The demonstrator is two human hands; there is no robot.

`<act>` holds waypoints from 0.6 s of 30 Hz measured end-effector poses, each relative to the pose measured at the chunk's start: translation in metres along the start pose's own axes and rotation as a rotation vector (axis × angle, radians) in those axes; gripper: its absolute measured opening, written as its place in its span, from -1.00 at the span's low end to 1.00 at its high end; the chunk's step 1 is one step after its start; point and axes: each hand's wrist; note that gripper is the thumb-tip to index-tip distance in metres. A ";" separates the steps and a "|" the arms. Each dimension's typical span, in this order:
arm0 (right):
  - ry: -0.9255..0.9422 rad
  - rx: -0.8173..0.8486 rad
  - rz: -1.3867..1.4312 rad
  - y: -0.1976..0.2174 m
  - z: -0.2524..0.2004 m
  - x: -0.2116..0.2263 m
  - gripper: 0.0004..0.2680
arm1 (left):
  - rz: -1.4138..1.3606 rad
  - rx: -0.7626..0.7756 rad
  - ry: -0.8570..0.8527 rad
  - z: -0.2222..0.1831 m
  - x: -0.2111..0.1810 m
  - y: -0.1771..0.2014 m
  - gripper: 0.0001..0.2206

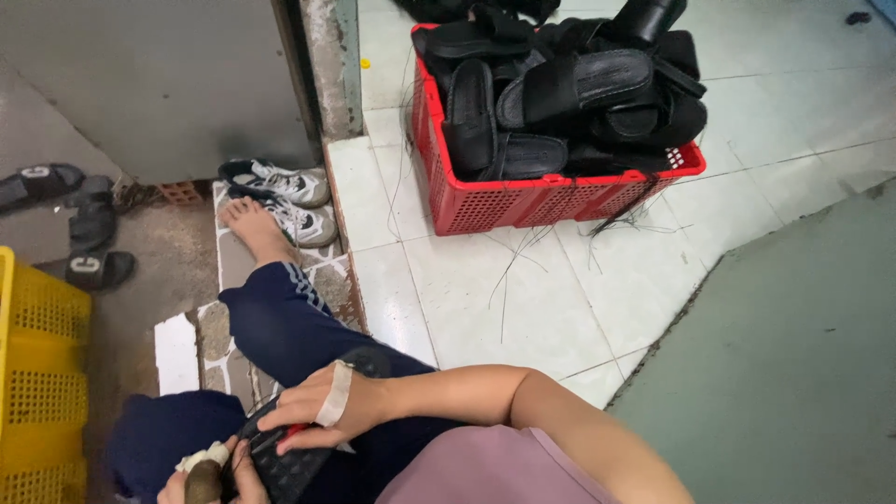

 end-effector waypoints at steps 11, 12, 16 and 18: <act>0.008 0.048 -0.058 0.002 0.006 0.003 -0.79 | 0.067 -0.223 -0.140 0.002 -0.043 0.034 -0.66; 0.013 0.050 -0.060 0.002 0.006 0.004 -0.79 | 0.064 -0.227 -0.138 0.002 -0.039 0.032 -0.66; 0.003 0.053 -0.046 0.003 0.008 0.007 -0.78 | -0.125 -0.188 -0.178 0.004 -0.029 0.028 -0.79; 0.006 0.048 -0.024 0.003 0.009 0.008 -0.77 | -0.196 -0.180 -0.172 0.004 -0.026 0.026 -0.77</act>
Point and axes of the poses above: each hand's wrist, its own z-axis towards the middle knuckle, its own y-axis out of the back of the hand, x = y × z, and after that the axes turned 6 degrees about y, right-handed
